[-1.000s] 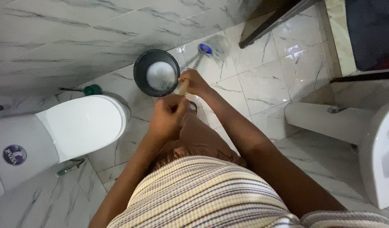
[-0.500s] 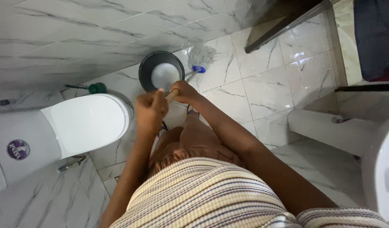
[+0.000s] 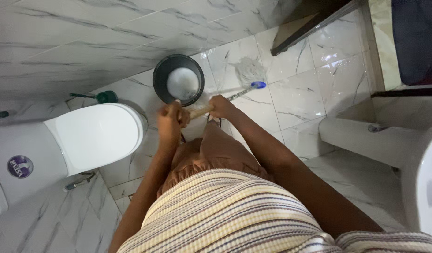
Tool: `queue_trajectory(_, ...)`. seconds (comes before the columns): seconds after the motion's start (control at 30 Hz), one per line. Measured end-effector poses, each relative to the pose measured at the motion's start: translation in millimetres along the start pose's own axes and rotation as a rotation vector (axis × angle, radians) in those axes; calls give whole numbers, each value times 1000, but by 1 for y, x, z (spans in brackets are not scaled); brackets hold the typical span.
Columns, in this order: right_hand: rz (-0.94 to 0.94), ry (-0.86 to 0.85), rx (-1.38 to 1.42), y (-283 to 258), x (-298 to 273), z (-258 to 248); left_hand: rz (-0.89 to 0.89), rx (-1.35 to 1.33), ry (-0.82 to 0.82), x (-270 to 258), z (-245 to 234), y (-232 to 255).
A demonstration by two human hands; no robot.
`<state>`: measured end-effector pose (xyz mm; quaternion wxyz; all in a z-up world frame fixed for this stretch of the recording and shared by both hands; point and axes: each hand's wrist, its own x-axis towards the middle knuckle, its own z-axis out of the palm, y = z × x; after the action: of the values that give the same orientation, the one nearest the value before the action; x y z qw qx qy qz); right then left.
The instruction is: The person mops a tiled floor in a bathroom, repeatedly dipping a mop into a bucket of soapy water and wringing it out by hand before using it to scrub the tiles.
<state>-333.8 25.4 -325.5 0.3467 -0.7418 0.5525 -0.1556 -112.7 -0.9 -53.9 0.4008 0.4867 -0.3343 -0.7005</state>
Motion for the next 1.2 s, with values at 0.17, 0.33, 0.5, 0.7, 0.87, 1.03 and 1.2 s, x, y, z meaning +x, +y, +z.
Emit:
queue_trajectory(0.17, 317, -68, 110, -22, -31, -8, -50, 161, -60, -2, 5, -5)
queue_trajectory(0.33, 551, 3, 514, -70, -40, -32, -60, 190, -152, -7, 22, 17)
queue_trajectory(0.5, 268, 558, 706, -106, -54, -32, 123, 753, -358, -38, 56, 66)
queue_trajectory(0.7, 91, 587, 1646, -71, -8, -25, 109, 913, -450, -61, 101, 118)
queue_trajectory(0.87, 126, 668, 847, -105, 4, -73, 130, 882, -403, -68, 104, 133)
queue_trajectory(1.03, 0, 664, 532, -141, 18, -98, 376, 913, -363, -69, 97, 112)
queue_trajectory(1.2, 72, 258, 757, -120, 32, -83, 158, 751, -179, -65, 81, 90)
